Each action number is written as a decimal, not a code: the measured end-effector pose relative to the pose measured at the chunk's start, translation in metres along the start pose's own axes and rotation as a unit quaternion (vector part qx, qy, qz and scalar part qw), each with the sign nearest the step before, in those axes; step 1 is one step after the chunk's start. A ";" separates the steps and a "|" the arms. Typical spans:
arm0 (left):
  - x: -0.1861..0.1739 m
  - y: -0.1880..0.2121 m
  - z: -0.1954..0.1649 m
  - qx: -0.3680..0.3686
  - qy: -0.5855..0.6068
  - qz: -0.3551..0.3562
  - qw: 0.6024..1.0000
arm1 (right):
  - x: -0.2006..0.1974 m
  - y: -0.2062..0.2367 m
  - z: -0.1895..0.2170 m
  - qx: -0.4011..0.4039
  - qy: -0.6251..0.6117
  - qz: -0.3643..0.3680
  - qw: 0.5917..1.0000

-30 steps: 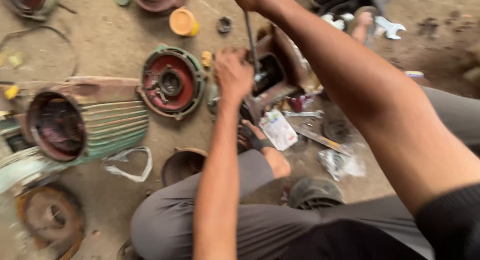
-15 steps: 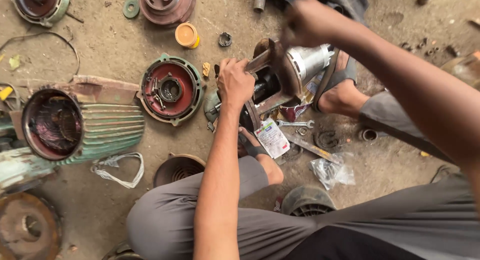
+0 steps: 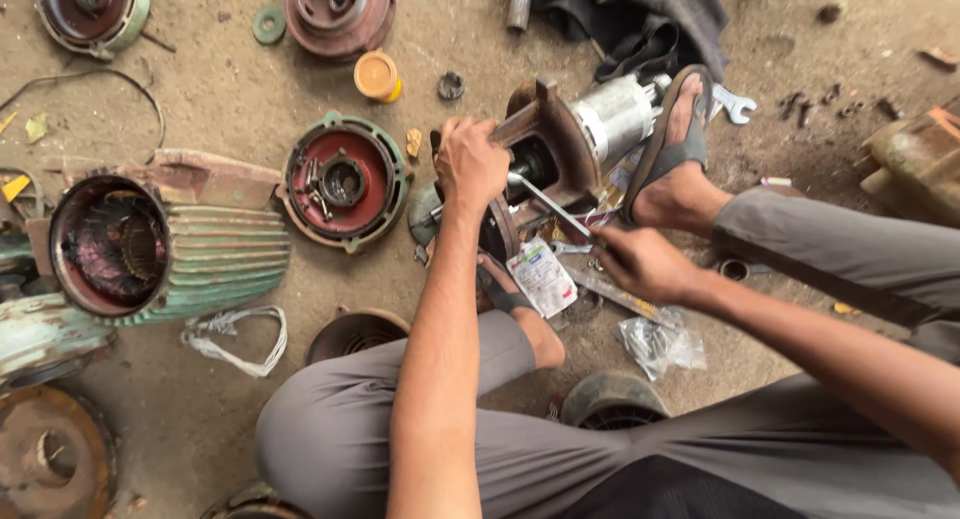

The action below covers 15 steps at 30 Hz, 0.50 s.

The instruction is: The person sits on the ground and repairs an electric water pump, using a spanner to loosen and remove bolts from the pump housing and pulling the casing apart by hand. They reposition the pump and continue working on the fasteners with the wrench.

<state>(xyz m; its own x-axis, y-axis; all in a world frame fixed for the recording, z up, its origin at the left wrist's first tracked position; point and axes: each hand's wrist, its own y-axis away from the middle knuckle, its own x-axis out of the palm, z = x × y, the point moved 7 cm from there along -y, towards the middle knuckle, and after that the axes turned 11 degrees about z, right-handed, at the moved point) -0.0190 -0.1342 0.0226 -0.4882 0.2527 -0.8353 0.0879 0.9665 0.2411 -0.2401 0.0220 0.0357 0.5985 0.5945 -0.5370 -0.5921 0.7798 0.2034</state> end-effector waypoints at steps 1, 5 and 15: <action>0.001 -0.001 0.000 -0.002 -0.001 0.003 1.000 | -0.002 0.001 0.007 -0.038 0.013 -0.014 0.999; 0.001 -0.001 -0.003 0.015 -0.016 -0.001 1.000 | -0.013 0.000 0.032 -0.100 0.049 -0.011 0.994; -0.010 0.014 -0.014 0.041 -0.015 -0.042 0.998 | -0.128 -0.112 0.062 -0.141 0.068 -0.221 0.963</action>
<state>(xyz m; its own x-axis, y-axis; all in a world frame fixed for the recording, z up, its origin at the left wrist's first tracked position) -0.0245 -0.1235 0.0414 -0.4706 0.1702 -0.8658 0.1194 0.9845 0.1286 -0.2174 -0.1291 0.1326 0.7605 0.1700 -0.6267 -0.4298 0.8552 -0.2895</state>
